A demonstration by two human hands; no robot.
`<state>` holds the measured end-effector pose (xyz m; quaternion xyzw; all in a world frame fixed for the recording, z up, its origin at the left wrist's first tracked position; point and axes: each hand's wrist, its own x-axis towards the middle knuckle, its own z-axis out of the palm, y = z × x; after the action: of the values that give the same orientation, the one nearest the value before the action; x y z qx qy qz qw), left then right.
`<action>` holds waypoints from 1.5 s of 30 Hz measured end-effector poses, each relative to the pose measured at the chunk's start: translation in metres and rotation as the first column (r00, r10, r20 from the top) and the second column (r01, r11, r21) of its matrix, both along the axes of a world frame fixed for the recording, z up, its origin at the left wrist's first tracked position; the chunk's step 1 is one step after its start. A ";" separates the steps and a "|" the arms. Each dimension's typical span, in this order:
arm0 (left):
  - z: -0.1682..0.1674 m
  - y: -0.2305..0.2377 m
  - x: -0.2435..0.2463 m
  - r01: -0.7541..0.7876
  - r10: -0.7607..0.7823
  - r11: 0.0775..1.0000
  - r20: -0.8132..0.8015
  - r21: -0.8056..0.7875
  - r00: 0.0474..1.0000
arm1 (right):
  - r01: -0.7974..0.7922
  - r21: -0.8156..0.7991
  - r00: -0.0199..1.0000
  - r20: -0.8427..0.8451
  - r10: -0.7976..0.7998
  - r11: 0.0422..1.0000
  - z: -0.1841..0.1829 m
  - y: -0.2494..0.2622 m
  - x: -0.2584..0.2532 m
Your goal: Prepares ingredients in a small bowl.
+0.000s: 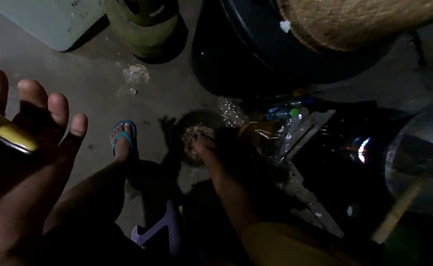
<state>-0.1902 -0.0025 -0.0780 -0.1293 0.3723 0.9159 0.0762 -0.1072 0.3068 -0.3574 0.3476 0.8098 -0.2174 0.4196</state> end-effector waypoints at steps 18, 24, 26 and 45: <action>0.016 0.013 -0.002 -0.046 0.049 0.998 0.094 -0.036 0.994 | -0.137 -0.132 0.990 -0.056 0.130 0.982 0.018 0.024 -0.002; 0.018 0.021 0.000 -0.077 0.087 0.979 0.043 -0.189 0.995 | -0.292 0.007 0.956 0.015 0.292 0.956 0.005 -0.009 0.072; 0.017 0.012 0.001 -0.044 0.050 0.996 0.077 -0.076 0.996 | -0.236 0.033 0.972 0.010 0.235 0.971 0.003 -0.004 0.053; 0.019 0.015 0.001 -0.034 0.034 0.999 0.086 -0.003 0.996 | -0.052 -0.155 0.996 -0.083 0.039 0.987 0.002 0.016 0.009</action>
<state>-0.1894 0.0121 -0.0586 -0.1749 0.3671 0.9104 0.0764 -0.0982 0.3226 -0.3550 0.2861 0.8140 -0.2843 0.4180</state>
